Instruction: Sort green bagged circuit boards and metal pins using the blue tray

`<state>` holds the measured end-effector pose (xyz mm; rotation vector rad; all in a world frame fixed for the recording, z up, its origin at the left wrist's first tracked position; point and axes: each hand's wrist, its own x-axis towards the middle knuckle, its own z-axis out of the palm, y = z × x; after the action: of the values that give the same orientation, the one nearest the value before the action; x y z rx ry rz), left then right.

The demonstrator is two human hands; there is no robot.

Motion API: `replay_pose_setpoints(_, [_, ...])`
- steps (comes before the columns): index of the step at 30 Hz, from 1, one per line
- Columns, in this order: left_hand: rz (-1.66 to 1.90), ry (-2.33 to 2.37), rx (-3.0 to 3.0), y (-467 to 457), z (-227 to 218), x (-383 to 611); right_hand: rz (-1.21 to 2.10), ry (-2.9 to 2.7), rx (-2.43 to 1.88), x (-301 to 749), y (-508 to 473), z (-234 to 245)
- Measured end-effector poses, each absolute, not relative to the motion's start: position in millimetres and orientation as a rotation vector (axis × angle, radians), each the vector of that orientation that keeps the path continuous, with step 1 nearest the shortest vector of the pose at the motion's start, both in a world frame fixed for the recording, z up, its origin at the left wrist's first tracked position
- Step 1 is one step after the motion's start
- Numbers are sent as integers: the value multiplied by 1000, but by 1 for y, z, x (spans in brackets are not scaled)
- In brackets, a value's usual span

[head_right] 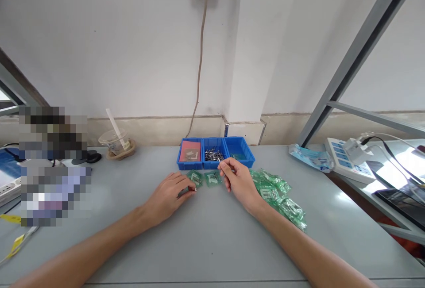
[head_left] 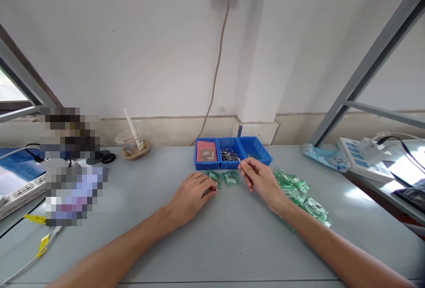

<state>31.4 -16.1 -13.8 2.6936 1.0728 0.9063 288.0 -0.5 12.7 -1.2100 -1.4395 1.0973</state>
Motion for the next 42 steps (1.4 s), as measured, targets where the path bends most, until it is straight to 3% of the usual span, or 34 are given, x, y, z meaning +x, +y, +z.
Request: replay_pose_setpoints(42, [817,1044,2729,-14,-19,31,1138,-1348,-1182,289,-3,14])
